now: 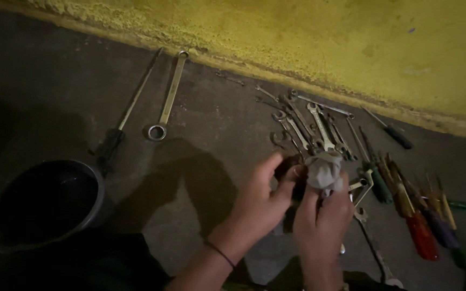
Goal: The person organizes several wrenches on the floor and wipes a metal engine component with a cloth.
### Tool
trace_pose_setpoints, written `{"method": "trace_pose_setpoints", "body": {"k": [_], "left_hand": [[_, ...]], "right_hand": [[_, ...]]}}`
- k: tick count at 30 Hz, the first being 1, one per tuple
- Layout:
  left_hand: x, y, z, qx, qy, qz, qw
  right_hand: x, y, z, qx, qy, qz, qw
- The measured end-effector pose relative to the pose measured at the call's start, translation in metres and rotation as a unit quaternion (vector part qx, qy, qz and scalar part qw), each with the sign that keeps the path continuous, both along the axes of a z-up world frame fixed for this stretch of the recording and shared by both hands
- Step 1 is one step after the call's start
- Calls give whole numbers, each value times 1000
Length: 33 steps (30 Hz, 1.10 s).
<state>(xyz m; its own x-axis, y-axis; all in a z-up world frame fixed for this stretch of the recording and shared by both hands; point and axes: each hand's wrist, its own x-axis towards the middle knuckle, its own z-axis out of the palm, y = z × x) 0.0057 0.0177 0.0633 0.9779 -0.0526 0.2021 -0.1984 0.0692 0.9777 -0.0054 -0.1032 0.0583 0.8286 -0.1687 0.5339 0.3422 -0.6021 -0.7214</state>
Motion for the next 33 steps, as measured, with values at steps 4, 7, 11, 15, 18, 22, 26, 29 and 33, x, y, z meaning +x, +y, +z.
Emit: {"method": "trace_pose_setpoints", "body": {"k": [4, 7, 11, 15, 18, 22, 26, 29, 33], "left_hand": [[1, -1, -8, -3, -8, 53, 999], [-8, -4, -12, -52, 86, 20, 995], [-13, -18, -7, -100, 68, -7, 993], [-11, -16, 0, -143, 41, -22, 989], [-11, -11, 5, -141, 36, -4, 989], [-10, -4, 7, -70, 64, -2, 996], [-6, 3, 5, -60, 43, -45, 996], [-7, 7, 0, -75, 90, -82, 990], [2, 10, 0, -157, 47, 59, 985]], "right_hand": [[12, -13, -25, 17, 98, -49, 994], [16, -18, -39, 150, 112, -45, 981], [9, -12, -19, 423, 114, -45, 898], [6, -7, -5, 561, 131, 20, 817], [8, -6, -15, 592, 116, 94, 792], [11, -8, -21, 597, 113, 81, 790], [6, -26, -3, 537, 68, 47, 839], [12, -42, 13, 532, 101, 20, 840], [7, -41, 14, 549, 78, 186, 811]]}}
